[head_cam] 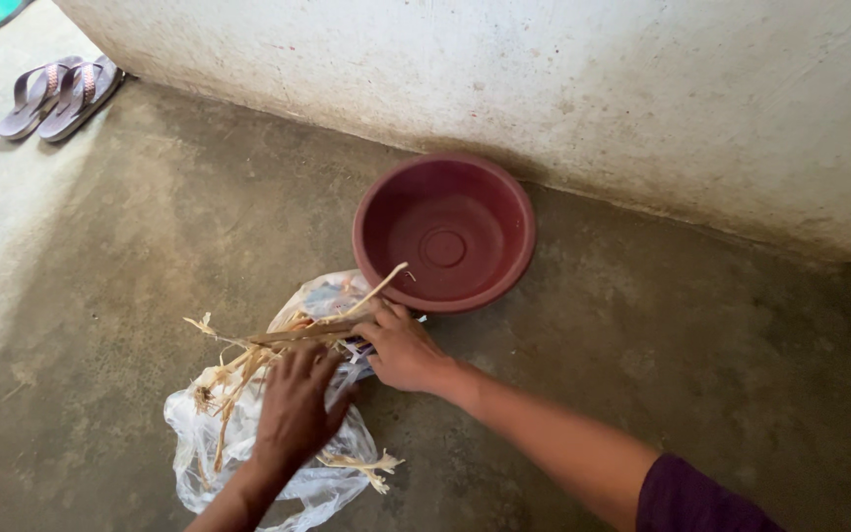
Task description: The person gathers dried plant stalks from a plastic bag and places them into a second plastic bag. They then tie the bag closed with a strip of material. A red bowl sits nearby on the floor.
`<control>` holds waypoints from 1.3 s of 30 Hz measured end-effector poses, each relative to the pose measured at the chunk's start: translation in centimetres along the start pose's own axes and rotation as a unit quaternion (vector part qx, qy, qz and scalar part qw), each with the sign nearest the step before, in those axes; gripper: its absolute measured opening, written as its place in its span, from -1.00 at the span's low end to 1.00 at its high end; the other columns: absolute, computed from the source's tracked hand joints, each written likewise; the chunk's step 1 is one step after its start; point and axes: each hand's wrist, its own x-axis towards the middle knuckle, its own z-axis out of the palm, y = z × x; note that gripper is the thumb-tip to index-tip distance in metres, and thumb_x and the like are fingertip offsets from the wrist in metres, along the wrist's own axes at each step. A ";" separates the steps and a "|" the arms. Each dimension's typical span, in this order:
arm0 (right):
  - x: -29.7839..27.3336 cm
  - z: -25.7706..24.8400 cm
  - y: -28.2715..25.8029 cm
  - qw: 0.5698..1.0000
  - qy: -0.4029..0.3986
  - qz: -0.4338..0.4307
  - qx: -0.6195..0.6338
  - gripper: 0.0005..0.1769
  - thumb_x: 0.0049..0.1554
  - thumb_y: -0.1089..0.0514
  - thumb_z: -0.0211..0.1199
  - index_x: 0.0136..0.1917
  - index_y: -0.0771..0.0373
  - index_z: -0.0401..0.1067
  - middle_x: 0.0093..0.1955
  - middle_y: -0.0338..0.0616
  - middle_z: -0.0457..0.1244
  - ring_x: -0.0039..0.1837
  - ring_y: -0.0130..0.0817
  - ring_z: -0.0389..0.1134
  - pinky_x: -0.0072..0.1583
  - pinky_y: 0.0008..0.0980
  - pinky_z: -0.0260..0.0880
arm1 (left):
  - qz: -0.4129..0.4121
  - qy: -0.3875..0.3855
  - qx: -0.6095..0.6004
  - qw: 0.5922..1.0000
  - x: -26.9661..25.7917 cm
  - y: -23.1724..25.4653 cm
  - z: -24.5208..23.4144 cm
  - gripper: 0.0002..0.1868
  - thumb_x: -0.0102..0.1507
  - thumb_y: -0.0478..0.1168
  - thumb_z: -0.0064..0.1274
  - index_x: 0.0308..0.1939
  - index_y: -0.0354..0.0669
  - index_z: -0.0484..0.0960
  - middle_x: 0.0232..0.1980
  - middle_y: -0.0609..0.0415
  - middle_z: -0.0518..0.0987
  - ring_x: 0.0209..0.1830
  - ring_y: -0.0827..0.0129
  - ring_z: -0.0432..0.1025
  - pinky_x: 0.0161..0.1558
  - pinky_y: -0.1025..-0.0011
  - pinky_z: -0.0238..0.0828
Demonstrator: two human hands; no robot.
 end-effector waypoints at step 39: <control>-5.7 -5.9 6.6 0.974 -0.142 0.172 0.049 -0.68 0.10 0.03 0.34 -0.18 0.38 0.56 -0.23 0.15 0.38 -0.13 -0.06 0.46 -0.03 -0.15 0.43 | 0.138 0.084 -0.167 0.973 5.3 10.5 0.0 -0.94 0.11 -0.34 0.05 -0.36 -0.13 0.52 -0.35 -0.02 0.50 -0.42 -0.02 0.48 -0.39 0.11 0.42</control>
